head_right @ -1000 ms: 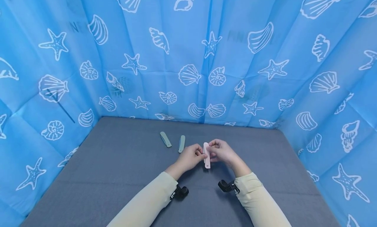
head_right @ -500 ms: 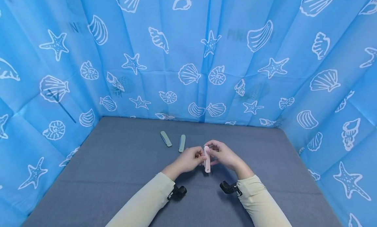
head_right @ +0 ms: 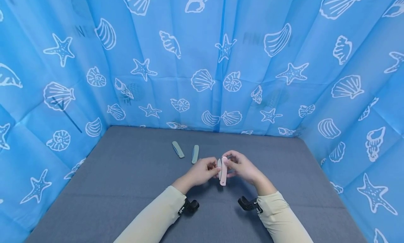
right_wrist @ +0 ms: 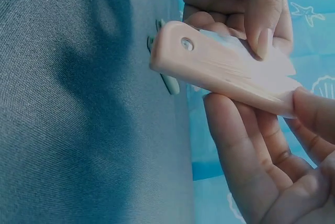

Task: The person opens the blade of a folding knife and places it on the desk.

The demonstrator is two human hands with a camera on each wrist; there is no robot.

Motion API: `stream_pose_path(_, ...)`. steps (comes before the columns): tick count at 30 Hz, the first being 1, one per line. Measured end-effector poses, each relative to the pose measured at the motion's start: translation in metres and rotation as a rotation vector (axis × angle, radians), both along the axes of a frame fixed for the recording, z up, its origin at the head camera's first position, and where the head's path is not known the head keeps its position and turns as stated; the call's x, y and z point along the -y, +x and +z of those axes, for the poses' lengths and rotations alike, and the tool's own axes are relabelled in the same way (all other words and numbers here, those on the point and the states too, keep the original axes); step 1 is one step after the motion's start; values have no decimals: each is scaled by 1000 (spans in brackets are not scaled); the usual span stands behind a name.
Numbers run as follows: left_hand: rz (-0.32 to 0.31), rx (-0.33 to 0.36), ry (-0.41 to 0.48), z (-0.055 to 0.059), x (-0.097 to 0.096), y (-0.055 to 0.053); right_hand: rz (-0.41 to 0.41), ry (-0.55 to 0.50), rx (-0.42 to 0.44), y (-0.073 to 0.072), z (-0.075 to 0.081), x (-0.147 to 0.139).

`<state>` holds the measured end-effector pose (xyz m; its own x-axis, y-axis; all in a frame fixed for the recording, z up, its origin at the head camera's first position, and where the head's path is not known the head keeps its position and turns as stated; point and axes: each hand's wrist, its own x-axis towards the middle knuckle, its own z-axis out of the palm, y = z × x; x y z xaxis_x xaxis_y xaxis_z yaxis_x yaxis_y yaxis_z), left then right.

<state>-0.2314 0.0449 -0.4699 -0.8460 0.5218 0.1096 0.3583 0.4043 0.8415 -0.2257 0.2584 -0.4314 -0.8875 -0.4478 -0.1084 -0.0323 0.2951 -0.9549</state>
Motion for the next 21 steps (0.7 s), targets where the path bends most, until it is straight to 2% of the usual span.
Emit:
stream_pose_path(4, 8, -4, 17, 1, 1, 0, -23, -21, -11, 0, -2, -2)
stream_pose_path(11, 31, -56, 45, 1, 4, -5, -76, -78, -46, 1, -2, 0)
stream_pose_path(18, 99, -99, 85, 2, 7, -9, -217, -139, -75, 2, -1, 2)
stream_pose_path(21, 128, -114, 142, 3, 8, -12, -267, -163, -84, 3, 0, 2)
